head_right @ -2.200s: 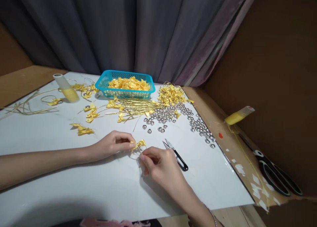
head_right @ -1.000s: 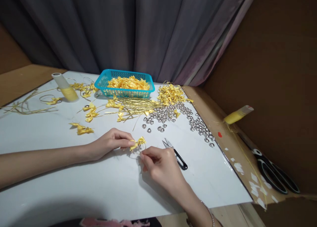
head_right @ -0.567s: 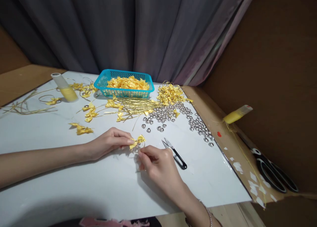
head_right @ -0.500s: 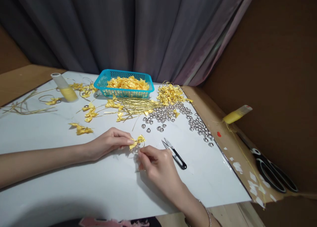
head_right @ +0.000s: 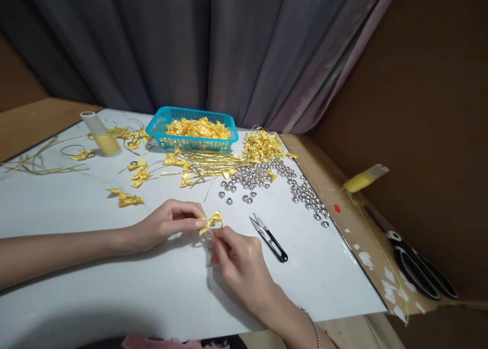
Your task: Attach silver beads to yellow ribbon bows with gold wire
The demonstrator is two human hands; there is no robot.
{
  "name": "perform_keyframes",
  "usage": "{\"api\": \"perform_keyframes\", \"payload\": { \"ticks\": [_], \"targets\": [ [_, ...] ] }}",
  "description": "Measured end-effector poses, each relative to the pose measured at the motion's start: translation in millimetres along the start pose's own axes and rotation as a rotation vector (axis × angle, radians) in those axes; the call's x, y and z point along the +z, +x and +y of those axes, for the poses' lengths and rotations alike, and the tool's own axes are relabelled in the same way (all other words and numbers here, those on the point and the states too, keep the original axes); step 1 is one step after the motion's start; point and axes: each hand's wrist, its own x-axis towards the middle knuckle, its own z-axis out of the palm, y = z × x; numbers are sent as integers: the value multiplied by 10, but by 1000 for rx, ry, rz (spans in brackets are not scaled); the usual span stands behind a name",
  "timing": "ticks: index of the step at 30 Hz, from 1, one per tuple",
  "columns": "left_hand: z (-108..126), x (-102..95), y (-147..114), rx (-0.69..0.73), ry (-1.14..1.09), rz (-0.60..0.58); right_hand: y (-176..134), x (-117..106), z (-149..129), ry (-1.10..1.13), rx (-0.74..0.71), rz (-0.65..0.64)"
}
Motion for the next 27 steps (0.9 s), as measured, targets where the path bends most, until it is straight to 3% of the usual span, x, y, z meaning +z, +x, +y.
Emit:
{"api": "perform_keyframes", "payload": {
  "ticks": [13,19,27],
  "targets": [
    [2,-21,8,13,-61,-71,2,-5,-4,-30,-74,22],
    [-39,-30,29,-60,-113,-46,-13,1,-14,-27,-93,23],
    [-42,35,22,-228,-415,-30,-34,26,-2,-41,-129,37]
  ]
}}
